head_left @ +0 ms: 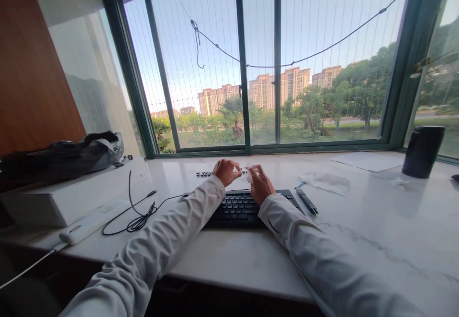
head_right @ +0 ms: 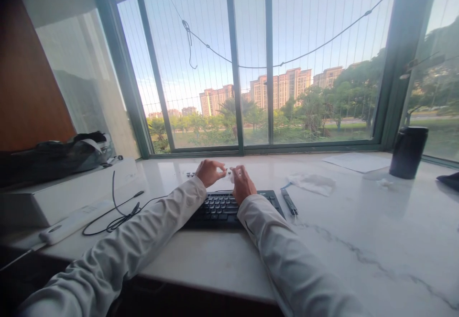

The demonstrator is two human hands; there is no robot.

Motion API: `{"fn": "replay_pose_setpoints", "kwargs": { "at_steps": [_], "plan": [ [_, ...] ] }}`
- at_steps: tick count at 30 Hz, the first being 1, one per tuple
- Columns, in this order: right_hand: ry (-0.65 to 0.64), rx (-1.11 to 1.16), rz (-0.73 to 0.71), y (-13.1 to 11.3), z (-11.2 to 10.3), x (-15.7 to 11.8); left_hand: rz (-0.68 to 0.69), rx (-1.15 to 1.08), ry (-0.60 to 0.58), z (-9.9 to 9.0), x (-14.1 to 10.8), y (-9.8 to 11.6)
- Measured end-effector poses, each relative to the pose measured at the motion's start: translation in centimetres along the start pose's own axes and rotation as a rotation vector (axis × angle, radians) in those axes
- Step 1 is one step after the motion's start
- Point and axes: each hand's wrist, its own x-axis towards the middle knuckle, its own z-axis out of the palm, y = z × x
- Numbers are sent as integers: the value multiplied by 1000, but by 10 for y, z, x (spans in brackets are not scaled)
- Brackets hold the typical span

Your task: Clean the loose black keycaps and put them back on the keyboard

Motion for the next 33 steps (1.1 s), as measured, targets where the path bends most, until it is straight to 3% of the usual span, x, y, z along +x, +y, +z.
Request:
{"fn": "replay_pose_setpoints", "kwargs": {
  "at_steps": [7,12,15,19,24,28,33],
  "plan": [
    [-68,-34,165,-8,-10,2,108,34,-70,7,-31,15],
    [-11,-40,279,-4,-11,3,115,35,-23,7,-36,17],
    [-25,146,408,5,-4,6,111,25,5,7,-37,19],
    [-26,698,612,13,6,9,118,0,37,5,-39,19],
    [-24,1342,720,-6,1,13,137,-20,71,4,-41,21],
    [-47,1460,714,-20,-12,13,105,-80,128,5,-43,23],
    [-121,1391,739,-16,-17,13,61,-157,163,2,-45,22]
  ]
}}
